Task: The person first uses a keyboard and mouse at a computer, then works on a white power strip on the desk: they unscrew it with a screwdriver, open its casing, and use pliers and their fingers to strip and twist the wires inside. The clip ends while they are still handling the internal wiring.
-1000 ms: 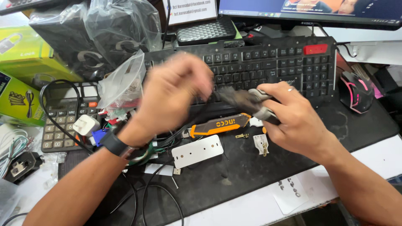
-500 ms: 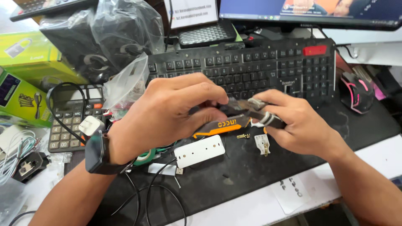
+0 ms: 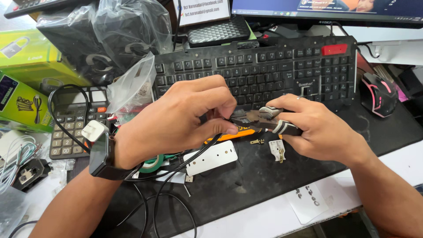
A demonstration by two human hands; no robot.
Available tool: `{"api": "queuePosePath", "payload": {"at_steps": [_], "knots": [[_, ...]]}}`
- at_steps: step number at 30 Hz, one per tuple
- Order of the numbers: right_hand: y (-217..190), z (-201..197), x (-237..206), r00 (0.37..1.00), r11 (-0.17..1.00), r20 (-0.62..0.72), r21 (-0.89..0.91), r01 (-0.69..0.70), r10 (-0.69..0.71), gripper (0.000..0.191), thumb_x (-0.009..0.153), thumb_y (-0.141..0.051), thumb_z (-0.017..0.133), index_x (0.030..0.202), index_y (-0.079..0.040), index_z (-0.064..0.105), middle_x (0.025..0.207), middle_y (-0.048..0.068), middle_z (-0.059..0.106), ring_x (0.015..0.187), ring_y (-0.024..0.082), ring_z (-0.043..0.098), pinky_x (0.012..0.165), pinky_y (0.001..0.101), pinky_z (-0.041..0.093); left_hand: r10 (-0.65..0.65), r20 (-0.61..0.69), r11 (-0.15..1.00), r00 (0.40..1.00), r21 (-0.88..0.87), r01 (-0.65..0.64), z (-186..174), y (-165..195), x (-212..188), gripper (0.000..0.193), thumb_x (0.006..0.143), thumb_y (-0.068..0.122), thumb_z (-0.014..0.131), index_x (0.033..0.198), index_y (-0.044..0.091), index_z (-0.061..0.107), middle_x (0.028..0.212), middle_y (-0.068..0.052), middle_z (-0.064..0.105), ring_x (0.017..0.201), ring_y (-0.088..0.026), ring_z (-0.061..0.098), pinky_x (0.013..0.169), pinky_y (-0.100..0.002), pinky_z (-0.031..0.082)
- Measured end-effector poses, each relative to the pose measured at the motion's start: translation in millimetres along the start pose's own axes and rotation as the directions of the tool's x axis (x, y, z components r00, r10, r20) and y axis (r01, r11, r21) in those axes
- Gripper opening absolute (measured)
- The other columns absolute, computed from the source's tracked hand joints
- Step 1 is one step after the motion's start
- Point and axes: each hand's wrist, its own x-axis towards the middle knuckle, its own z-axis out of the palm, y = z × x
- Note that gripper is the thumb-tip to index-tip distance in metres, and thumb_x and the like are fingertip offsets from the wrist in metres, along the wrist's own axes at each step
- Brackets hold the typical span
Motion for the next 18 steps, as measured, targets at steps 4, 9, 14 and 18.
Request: {"api": "queuePosePath", "payload": {"at_steps": [4,9,14,18], "knots": [[0,-1,0,1.0,0.998,0.002,-0.063,-0.011,0.011,0.035,0.068,0.001,0.075,0.103,-0.003,0.073,0.122,0.012,0.067,0.104,0.032,0.067,0.085,0.0386,0.056,0.044,-0.028,0.999,0.999,-0.003,-0.044,0,-3,0,0.028,0.083,0.011,0.083,0.09,0.002,0.057,0.087,-0.007,0.057,0.075,-0.023,0.063,0.065,-0.034,0.051],[0,1,-4,0.999,0.99,0.016,-0.139,0.031,-0.029,0.036,0.066,-0.002,0.078,0.102,-0.002,0.072,0.122,0.014,0.066,0.106,0.034,0.064,0.088,0.0409,0.053,0.009,-0.01,0.999,1.0,-0.039,-0.009,7,-10,-8,0.023,0.087,0.009,0.08,0.089,0.001,0.059,0.083,-0.008,0.058,0.068,-0.026,0.06,0.058,-0.036,0.047],[0,10,-6,0.999,0.99,0.045,-0.141,0.025,-0.019,0.039,0.064,0.001,0.075,0.103,-0.003,0.072,0.12,0.012,0.066,0.105,0.034,0.063,0.089,0.0409,0.052,-0.048,-0.011,0.999,0.999,-0.014,0.047,21,-11,-20,0.019,0.092,0.012,0.075,0.09,0.002,0.059,0.083,-0.01,0.059,0.07,-0.029,0.06,0.06,-0.04,0.046],[3,13,-5,0.998,0.976,0.059,-0.213,0.044,-0.032,0.038,0.062,0.0,0.076,0.1,-0.003,0.072,0.119,0.011,0.066,0.102,0.034,0.062,0.088,0.0428,0.051,-0.052,0.056,0.999,0.997,0.013,0.051,25,-14,-21,0.019,0.095,0.013,0.071,0.093,0.002,0.055,0.088,-0.012,0.058,0.08,-0.035,0.061,0.067,-0.044,0.047]]}}
